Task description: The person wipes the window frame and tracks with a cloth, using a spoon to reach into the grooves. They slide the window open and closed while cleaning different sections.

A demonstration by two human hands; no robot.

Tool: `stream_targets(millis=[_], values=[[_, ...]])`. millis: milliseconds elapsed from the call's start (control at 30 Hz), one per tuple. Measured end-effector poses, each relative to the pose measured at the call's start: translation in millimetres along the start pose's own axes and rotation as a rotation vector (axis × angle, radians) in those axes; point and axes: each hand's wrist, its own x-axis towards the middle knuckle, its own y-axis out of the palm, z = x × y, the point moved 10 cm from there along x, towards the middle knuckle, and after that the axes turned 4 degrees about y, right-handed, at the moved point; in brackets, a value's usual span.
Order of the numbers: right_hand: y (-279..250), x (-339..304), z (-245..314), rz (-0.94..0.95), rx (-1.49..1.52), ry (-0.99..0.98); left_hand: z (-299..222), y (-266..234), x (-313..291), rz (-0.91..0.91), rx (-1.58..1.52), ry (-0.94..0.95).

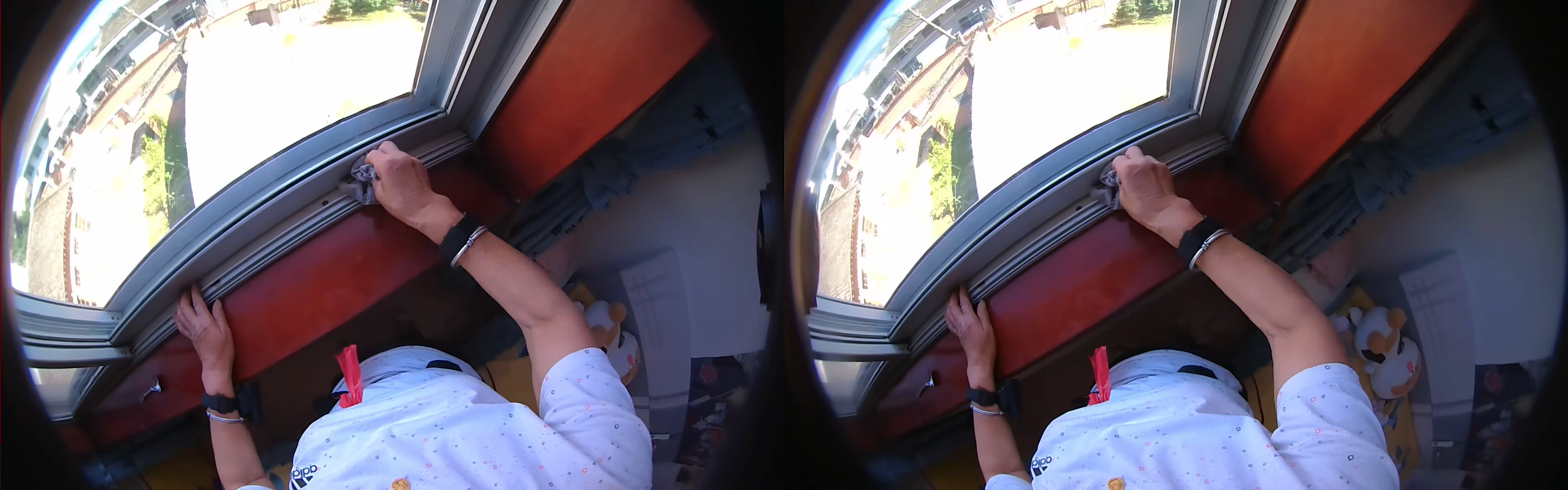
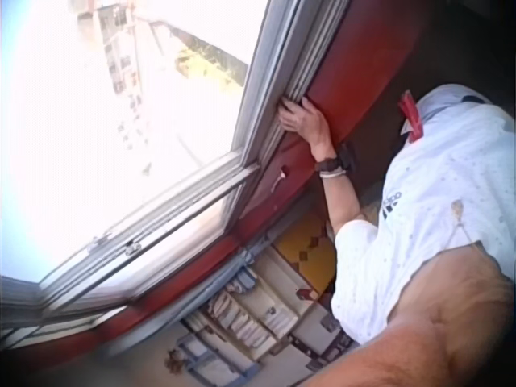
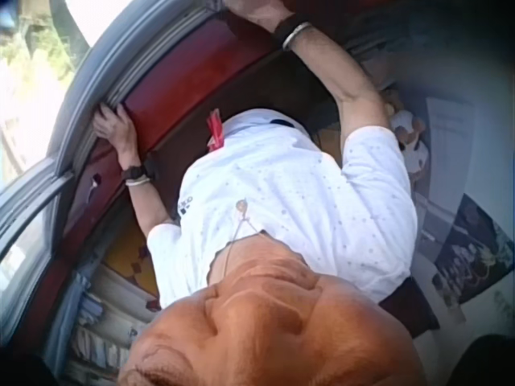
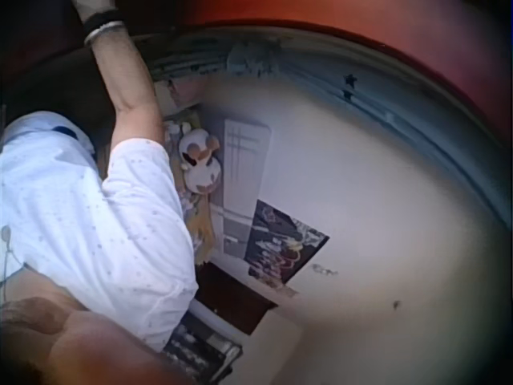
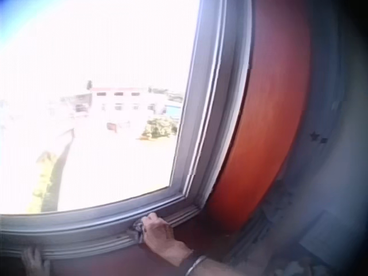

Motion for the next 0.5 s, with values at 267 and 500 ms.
stream_targets(millis=[267,500], values=[[100,-27,166,0.28,-0.088,-0.326,-6,2,-1,0.017,-0.021,-0.019],[18,-9,38,0.188,-0.1,-0.261,0,-2,-4,-0.005,-0.047,-0.023]])
